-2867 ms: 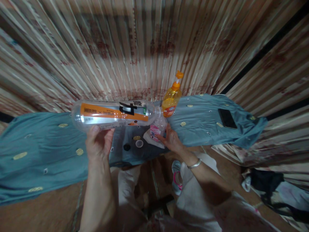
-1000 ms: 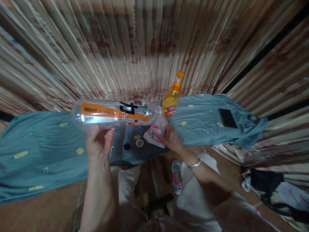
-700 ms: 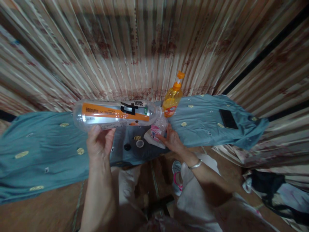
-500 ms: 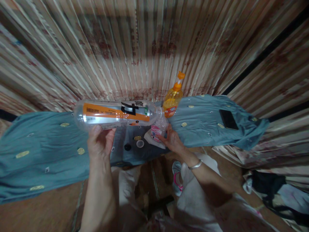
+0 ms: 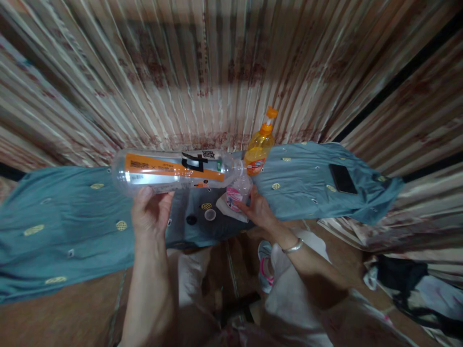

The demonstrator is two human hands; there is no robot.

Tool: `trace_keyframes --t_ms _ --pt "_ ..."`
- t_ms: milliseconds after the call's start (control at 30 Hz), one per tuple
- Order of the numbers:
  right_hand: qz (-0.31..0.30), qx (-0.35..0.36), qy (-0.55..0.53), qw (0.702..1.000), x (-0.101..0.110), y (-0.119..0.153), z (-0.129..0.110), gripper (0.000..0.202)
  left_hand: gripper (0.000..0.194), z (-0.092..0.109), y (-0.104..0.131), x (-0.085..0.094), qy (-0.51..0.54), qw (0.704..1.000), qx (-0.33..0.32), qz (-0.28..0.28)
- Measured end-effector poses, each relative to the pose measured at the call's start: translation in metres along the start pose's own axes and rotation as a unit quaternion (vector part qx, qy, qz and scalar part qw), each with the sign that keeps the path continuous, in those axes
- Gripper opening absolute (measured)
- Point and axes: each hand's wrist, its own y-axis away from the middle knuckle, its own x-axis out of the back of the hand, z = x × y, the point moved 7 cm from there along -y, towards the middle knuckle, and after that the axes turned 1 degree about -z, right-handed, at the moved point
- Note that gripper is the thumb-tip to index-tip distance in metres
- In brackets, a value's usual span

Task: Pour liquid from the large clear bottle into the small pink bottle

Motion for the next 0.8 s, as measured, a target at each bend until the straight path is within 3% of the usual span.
trace_keyframes --t_ms 333,800 --pt "0.000 0.006 0.003 1.000 -0.0019 -0.0001 0.0019 0.046 0.041 0.0002 0.0021 -0.0041 -0.008 1.000 0.004 -0.012" --pt "-0.019 0.012 0.023 0.999 -0.0027 -0.0032 -0.0046 0.044 0.046 -0.0002 0.0060 -0.0003 -0.021 1.000 -0.004 0.012"
